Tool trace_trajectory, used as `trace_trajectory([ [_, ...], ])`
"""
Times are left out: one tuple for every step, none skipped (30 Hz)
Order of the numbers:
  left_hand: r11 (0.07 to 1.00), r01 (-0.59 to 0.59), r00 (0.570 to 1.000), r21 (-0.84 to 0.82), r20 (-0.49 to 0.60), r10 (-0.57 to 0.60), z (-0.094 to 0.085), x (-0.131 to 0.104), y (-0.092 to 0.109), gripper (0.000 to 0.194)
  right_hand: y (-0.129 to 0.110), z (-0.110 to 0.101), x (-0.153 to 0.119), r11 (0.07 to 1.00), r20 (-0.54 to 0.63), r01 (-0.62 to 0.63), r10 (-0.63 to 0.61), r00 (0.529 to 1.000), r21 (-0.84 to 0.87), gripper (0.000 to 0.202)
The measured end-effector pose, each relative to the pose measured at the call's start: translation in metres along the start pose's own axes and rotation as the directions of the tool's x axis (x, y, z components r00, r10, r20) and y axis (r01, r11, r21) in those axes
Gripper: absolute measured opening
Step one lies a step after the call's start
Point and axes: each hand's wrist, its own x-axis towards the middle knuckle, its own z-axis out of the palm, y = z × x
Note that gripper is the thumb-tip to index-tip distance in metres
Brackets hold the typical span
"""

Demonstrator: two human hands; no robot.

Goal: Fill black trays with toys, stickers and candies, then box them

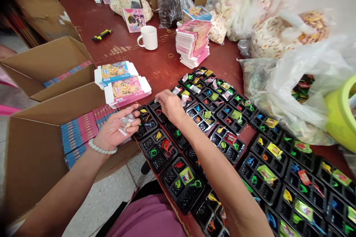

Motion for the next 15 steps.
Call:
trace_trajectory([
  [1.0,-0.006,1.0,0.018,-0.002,0.006,-0.003,-0.001,0.001,0.017,-0.001,0.004,0.004,0.999,0.055,0.003,0.0,0.998,-0.047,0.023],
  [0.999,-0.004,1.0,0.035,0.002,0.004,-0.006,-0.002,0.002,0.016,-0.002,0.008,0.007,0.997,0.1,0.006,0.002,0.995,-0.075,0.026],
  [0.999,0.006,1.0,0.049,0.014,-0.007,-0.008,-0.002,0.002,0.015,-0.003,0.01,0.007,0.996,0.127,0.007,0.004,0.992,-0.089,0.028],
  [0.998,0.022,0.999,0.062,0.036,-0.024,-0.01,-0.003,0.001,0.017,-0.005,0.012,0.006,0.995,0.141,0.006,0.008,0.99,-0.095,0.029],
  [0.996,0.04,0.997,0.076,0.064,-0.045,-0.011,-0.003,0.0,0.02,-0.008,0.012,0.004,0.996,0.139,0.003,0.009,0.99,-0.093,0.03],
  [0.994,0.057,0.993,0.093,0.094,-0.066,-0.012,-0.003,-0.002,0.027,-0.012,0.012,0.0,0.997,0.125,0.002,0.009,0.992,-0.083,0.029],
  [0.991,0.071,0.989,0.114,0.125,-0.085,-0.013,-0.002,-0.004,0.035,-0.016,0.01,-0.004,0.998,0.103,0.007,-0.001,0.995,-0.056,0.028],
  [0.987,0.08,0.982,0.139,0.157,-0.102,-0.014,-0.001,-0.007,0.041,-0.021,0.008,-0.01,1.0,0.079,0.023,-0.022,0.997,-0.008,0.027],
  [0.982,0.086,0.974,0.166,0.191,-0.118,-0.014,0.0,-0.009,0.042,-0.027,0.004,-0.015,0.997,0.066,0.052,-0.055,0.996,0.054,0.024],
  [0.977,0.088,0.965,0.192,0.227,-0.131,-0.013,0.002,-0.013,0.039,-0.034,0.001,-0.02,0.989,0.066,0.085,-0.093,0.993,0.118,0.022],
  [0.973,0.083,0.955,0.216,0.263,-0.14,-0.012,0.003,-0.016,0.032,-0.04,-0.003,-0.025,0.979,0.082,0.112,-0.127,0.989,0.168,0.021],
  [0.968,0.074,0.944,0.24,0.297,-0.146,-0.011,0.004,-0.019,0.026,-0.046,-0.006,-0.029,0.974,0.113,0.121,-0.144,0.983,0.191,0.021],
  [0.963,0.06,0.934,0.263,0.325,-0.147,-0.009,0.005,-0.022,0.024,-0.051,-0.009,-0.032,0.975,0.149,0.111,-0.141,0.979,0.193,0.021],
  [0.958,0.045,0.926,0.283,0.349,-0.147,-0.007,0.006,-0.024,0.025,-0.054,-0.011,-0.035,0.978,0.184,0.083,-0.119,0.976,0.189,0.021],
  [0.954,0.032,0.918,0.299,0.368,-0.146,-0.005,0.006,-0.025,0.028,-0.056,-0.013,-0.036,0.979,0.214,0.043,-0.086,0.973,0.198,0.021],
])
